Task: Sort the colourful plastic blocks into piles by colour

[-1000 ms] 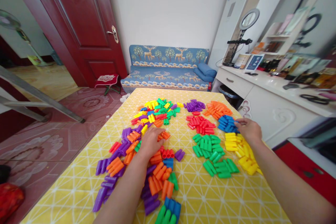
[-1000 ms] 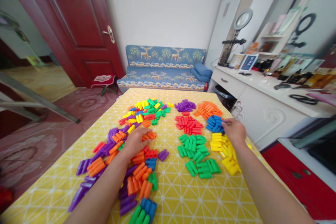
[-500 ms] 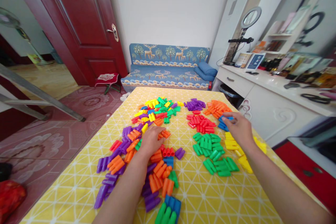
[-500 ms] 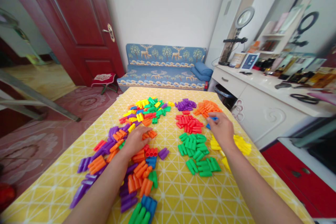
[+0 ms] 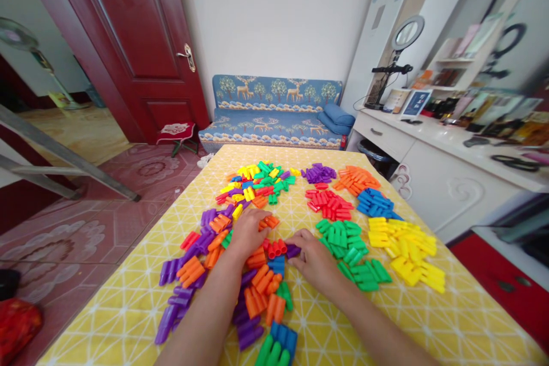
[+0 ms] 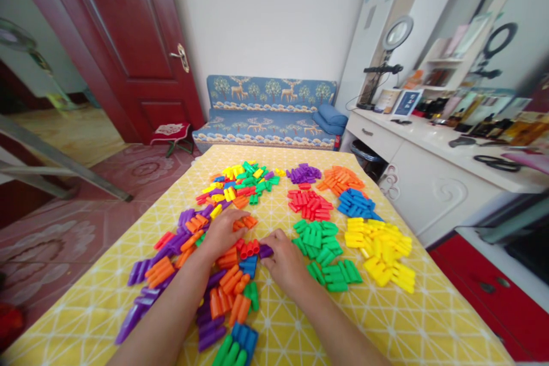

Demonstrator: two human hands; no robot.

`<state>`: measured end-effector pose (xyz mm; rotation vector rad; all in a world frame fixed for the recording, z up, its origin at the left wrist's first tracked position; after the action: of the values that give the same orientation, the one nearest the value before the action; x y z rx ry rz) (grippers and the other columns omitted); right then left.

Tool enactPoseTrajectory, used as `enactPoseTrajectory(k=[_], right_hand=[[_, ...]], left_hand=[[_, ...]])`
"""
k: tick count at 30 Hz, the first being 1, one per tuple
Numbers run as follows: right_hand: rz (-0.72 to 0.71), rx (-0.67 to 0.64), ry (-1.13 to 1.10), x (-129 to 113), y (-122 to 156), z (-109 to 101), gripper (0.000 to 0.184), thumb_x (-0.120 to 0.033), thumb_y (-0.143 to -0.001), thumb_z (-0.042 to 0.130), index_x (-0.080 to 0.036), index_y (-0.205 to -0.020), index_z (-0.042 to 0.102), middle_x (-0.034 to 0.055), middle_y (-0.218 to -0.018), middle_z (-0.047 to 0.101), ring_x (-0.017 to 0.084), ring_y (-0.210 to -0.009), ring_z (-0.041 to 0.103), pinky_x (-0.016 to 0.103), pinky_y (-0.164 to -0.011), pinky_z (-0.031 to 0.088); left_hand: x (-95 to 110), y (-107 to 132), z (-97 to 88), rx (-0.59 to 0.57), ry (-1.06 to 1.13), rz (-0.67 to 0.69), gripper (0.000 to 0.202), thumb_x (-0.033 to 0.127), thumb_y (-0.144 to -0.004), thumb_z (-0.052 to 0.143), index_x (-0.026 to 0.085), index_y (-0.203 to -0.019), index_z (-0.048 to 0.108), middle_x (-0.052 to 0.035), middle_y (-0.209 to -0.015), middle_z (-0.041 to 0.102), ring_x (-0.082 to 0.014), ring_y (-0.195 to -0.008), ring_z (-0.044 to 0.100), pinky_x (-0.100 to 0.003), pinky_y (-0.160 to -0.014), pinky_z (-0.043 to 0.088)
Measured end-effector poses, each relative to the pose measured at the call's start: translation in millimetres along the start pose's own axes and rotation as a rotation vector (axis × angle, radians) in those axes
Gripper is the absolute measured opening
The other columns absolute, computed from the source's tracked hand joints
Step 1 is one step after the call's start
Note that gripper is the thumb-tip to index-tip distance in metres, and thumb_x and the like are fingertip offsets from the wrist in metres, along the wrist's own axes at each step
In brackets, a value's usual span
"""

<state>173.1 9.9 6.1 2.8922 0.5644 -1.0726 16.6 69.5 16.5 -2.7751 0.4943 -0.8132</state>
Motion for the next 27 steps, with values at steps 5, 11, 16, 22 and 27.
enactPoseTrajectory(k=[5,11,16,22,27], right_hand=[[0.001,0.134,0.017,5.3,0.0,-1.4,0.028,-0.023,-0.079,0.063,-0.026,-0.106,0.065,0.0042,-0.099,0.061,0.020,-0.090,0.060,0.032,-0.079,0.047],[-0.003,0.233,-0.058,12.4,1.2,-7.3,0.023,-0.031,-0.089,0.048,-0.022,-0.105,0.063,0.0067,-0.101,0.068,0.023,-0.093,0.063,0.037,-0.083,0.048],[0.014,0.252,-0.103,16.3,-14.2,-43.2,0.020,-0.031,-0.084,0.053,-0.022,-0.098,0.065,0.0037,-0.093,0.071,0.019,-0.080,0.065,0.031,-0.073,0.049],[0.155,0.496,0.074,81.3,-75.4,-138.4,0.025,-0.035,-0.078,0.058,-0.018,-0.094,0.067,0.0052,-0.086,0.071,0.019,-0.074,0.064,0.029,-0.069,0.047],[0.404,0.518,0.325,152.8,-115.9,-175.4,0.023,-0.032,-0.074,0.063,-0.017,-0.090,0.070,0.0085,-0.092,0.072,0.024,-0.087,0.066,0.031,-0.072,0.048]], left_hand=[[-2.5,-0.8,2.3,0.010,0.014,0.011,0.038,0.014,-0.072,0.064,0.020,-0.109,0.068,-0.0076,-0.111,0.068,-0.0232,-0.107,0.057,-0.038,-0.097,0.044],[-1.5,-0.3,0.8,0.014,0.017,0.006,0.035,0.015,-0.072,0.066,0.021,-0.106,0.069,-0.0068,-0.110,0.068,-0.0234,-0.107,0.057,-0.037,-0.097,0.043],[-0.7,-0.7,0.0,-0.012,0.013,-0.007,0.037,0.014,-0.071,0.066,0.020,-0.108,0.069,-0.0067,-0.110,0.069,-0.0234,-0.107,0.058,-0.037,-0.096,0.044],[0.4,-0.6,-1.3,0.009,0.025,0.011,0.036,0.014,-0.070,0.067,0.020,-0.106,0.069,-0.0060,-0.110,0.069,-0.0234,-0.107,0.057,-0.037,-0.097,0.044],[0.8,-1.3,-1.2,0.007,0.032,-0.005,0.034,0.015,-0.071,0.067,0.021,-0.104,0.070,-0.0063,-0.110,0.069,-0.0236,-0.106,0.058,-0.039,-0.096,0.045]])
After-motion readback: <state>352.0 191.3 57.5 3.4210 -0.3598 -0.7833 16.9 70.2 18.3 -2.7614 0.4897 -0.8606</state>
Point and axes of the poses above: each hand's wrist, its own y-axis away from the middle knuckle, its own z-axis out of the palm, x = y × z, the point moved 8 cm from there along -y, towards the middle knuckle
